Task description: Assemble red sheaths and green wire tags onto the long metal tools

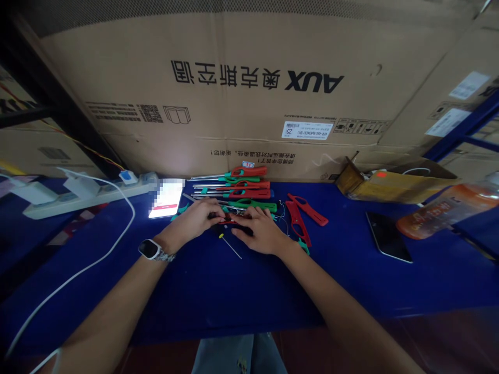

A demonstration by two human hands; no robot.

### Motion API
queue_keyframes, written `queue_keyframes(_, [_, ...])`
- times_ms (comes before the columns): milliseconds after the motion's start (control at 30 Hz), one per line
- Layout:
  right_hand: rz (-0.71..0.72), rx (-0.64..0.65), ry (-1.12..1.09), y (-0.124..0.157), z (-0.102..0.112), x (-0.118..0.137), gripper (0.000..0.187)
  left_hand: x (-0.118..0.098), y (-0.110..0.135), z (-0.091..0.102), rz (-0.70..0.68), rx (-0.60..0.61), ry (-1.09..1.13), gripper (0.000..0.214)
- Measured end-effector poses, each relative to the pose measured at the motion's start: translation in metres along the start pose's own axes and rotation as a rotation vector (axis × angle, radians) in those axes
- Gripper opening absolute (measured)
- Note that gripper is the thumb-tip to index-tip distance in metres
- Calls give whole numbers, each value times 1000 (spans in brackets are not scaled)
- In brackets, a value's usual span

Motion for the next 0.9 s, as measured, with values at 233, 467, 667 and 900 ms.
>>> queue_keyframes(233, [90, -105, 71, 1, 12, 12, 36, -6, 2, 2, -65, 13, -94, 17])
queue_keyframes(467, [67, -29, 165, 3, 9, 19, 36, -12, 3, 3, -63, 9, -141, 14])
queue_keyframes(667, [52, 23, 123, 4, 11, 15, 38, -9, 5, 0, -32, 10, -60, 14])
queue_keyframes(900, [68, 67, 57, 9, 10, 10, 43, -18, 7, -2, -29, 35, -82, 14])
Point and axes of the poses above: each hand's wrist, its own y-axis away from the middle knuckle, its own z-axis out of the back of the hand, x = y × z, the point moved 3 cm from there along -y, towards the middle knuckle, and after that the axes turned 8 degrees about -y, right-handed, at the moved point
